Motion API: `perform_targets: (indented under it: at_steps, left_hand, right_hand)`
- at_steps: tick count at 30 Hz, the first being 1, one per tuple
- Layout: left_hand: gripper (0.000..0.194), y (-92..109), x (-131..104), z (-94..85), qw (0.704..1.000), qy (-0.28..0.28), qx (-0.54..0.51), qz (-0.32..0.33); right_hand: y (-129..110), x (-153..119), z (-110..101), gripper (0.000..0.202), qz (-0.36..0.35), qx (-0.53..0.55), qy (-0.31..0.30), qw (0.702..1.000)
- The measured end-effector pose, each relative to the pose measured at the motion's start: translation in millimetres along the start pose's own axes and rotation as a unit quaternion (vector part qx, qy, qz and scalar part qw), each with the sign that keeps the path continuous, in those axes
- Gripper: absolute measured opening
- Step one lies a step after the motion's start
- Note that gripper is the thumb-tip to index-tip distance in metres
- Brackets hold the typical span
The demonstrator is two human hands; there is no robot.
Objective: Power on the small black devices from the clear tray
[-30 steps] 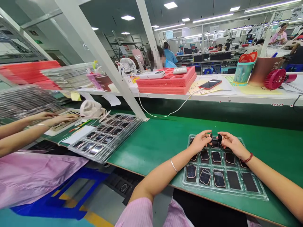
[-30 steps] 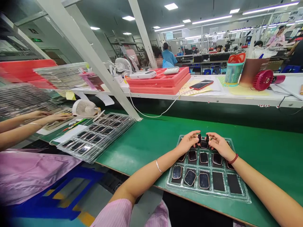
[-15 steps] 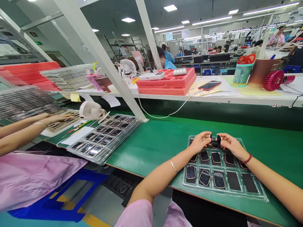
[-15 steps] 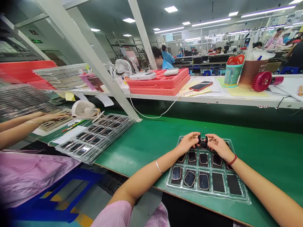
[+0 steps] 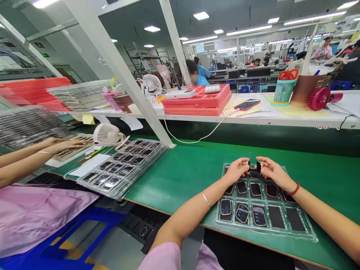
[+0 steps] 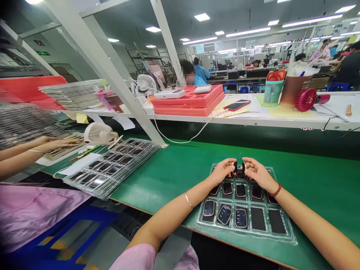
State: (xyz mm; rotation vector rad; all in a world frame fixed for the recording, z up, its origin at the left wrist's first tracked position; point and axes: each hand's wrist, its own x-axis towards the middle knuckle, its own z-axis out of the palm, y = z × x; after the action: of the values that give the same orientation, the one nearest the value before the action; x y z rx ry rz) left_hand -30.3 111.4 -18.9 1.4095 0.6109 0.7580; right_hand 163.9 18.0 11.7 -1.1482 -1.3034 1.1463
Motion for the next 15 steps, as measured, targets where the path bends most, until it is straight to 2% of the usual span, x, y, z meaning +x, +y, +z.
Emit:
perform_targets:
  at_steps: [2,4,7,10,12,13,15]
  left_hand:
    - [0.063,-1,1,0.2,1.0,-0.005,0.0,0.0]
    - [0.059,-2,2,-0.1,1.0,-0.008,0.006,0.006]
    - [0.061,-3,2,-1.0,1.0,0.001,0.0,0.004]
    - [0.067,-3,1,-1.9,1.0,0.014,-0.008,-0.014]
    - [0.068,-3,1,-2.2,1.0,0.018,-0.01,-0.02]
    - [0.068,-3,1,-2.2,1.0,0.018,-0.011,-0.021]
    - [0.065,-2,1,-1.8,1.0,0.02,-0.015,-0.013]
  right_hand:
    - [-27,7,10,0.075,-0.033,0.013,-0.038,0.999]
    - [-66,24,31,0.088,-0.07,0.015,-0.091,0.993]
    - [-132,66,74,0.1,-0.096,0.014,-0.145,0.985]
    - [-183,106,104,0.102,-0.096,0.03,-0.148,0.984]
    - [-195,115,109,0.098,-0.084,0.045,-0.151,0.984]
    - [-191,112,107,0.094,-0.074,0.051,-0.157,0.983]
    - [-168,94,97,0.082,-0.048,0.058,-0.17,0.983]
